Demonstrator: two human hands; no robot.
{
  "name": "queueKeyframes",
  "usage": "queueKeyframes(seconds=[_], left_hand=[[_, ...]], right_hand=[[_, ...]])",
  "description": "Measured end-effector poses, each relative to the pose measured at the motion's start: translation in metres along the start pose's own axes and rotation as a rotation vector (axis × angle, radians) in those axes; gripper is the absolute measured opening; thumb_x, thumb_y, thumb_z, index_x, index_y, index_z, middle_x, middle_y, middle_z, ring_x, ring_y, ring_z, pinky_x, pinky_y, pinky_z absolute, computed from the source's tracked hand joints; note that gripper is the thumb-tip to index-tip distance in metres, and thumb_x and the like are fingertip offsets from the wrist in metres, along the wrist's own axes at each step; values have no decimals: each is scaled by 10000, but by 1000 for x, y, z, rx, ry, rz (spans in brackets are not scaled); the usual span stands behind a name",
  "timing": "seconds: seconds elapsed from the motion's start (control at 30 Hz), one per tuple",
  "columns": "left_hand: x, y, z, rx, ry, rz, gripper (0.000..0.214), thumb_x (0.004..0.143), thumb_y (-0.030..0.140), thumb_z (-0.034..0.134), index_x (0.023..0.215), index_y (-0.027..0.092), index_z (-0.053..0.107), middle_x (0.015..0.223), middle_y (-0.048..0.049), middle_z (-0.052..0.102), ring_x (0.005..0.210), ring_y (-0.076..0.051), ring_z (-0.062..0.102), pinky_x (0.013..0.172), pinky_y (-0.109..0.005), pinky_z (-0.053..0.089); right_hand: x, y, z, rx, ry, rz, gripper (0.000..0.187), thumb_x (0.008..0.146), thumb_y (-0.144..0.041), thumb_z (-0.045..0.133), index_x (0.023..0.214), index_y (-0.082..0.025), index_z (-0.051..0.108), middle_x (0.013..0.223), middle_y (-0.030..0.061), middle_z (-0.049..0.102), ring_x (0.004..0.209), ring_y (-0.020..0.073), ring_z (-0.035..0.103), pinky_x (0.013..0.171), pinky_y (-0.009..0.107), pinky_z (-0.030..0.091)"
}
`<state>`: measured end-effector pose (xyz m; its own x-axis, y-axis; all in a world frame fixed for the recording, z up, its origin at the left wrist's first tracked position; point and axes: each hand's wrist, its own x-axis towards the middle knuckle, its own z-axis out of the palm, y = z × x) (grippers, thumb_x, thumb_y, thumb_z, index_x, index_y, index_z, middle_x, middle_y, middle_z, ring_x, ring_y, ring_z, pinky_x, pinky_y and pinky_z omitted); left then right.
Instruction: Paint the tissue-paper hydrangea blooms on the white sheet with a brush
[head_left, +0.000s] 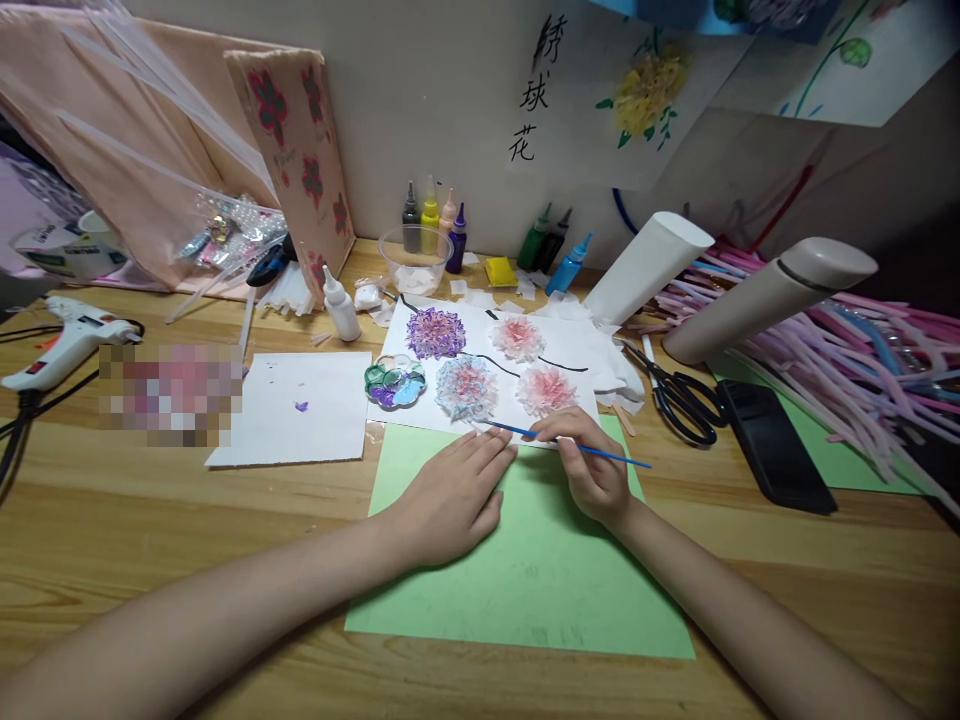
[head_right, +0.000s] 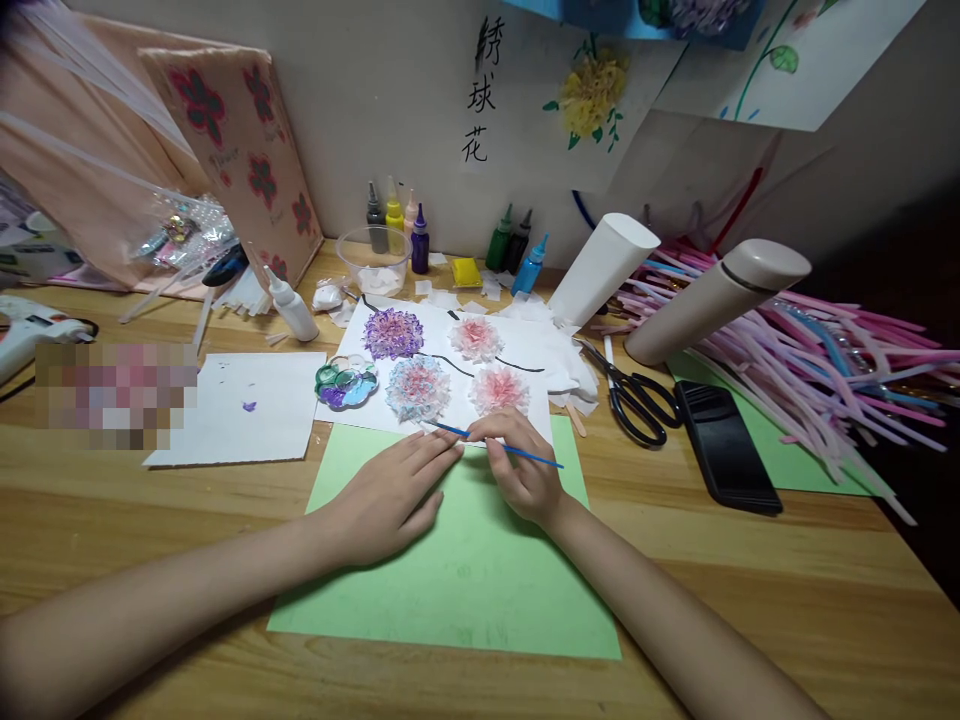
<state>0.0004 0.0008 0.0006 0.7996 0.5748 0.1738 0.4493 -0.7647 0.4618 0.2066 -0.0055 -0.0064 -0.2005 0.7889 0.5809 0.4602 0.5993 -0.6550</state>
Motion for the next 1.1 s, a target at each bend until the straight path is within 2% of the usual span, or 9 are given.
queueKeyframes(seconds=[0.1,0.2,0.4,0.6,0.73,0.93,1.1], left_hand=[[0,0,1,2,11,4,467,884,190,417,1340,99,383,1375,-143,445,1300,-249,375,1112,-428,303],[0,0,2,-2,29,10,444,884,198,420,1315,97,400,1358,-150,459,1286,-258,389,1091,-438,330],[1,0,-1,-39,61,36,308,849,190,451,1135,102,522,1216,-147,558,1199,-265,462,1036,-412,394],[0,-1,-3,-26,20,17,291,820,192,454,1089,116,533,1173,-137,575,1146,-287,481,984,-421,422],[-1,-1,-1,-21,24,13,301,830,215,459,1106,113,525,1186,-139,569,1154,-285,470,996,-416,409],[-1,-2,0,-25,41,27,302,821,211,471,1093,99,541,1183,-147,571,1165,-284,468,1006,-400,406],[0,-1,0,-51,59,39,331,848,206,440,1150,99,521,1231,-143,548,1192,-265,464,1046,-408,374]], right_hand=[[-1,-1,5,26,45,10,180,883,-207,404,968,-227,562,874,63,645,848,215,600,732,391,470],[8,-8,12,3,36,-47,188,860,-179,416,996,-232,535,894,64,637,856,218,597,742,406,469],[53,-33,35,-95,-41,-205,187,834,-94,417,900,-236,520,817,40,617,800,194,563,719,363,449],[85,-42,57,-133,-180,-103,138,879,-143,396,842,-223,503,783,39,585,758,183,520,689,334,422],[88,-40,61,-105,-181,-43,155,892,-160,383,811,-219,501,770,32,575,747,178,512,689,326,410],[86,-39,60,-84,-199,-29,161,893,-166,389,808,-218,516,770,25,574,744,174,513,694,325,408],[74,-35,50,-40,-64,-32,144,881,-173,406,884,-220,542,848,47,598,831,196,551,736,353,437]])
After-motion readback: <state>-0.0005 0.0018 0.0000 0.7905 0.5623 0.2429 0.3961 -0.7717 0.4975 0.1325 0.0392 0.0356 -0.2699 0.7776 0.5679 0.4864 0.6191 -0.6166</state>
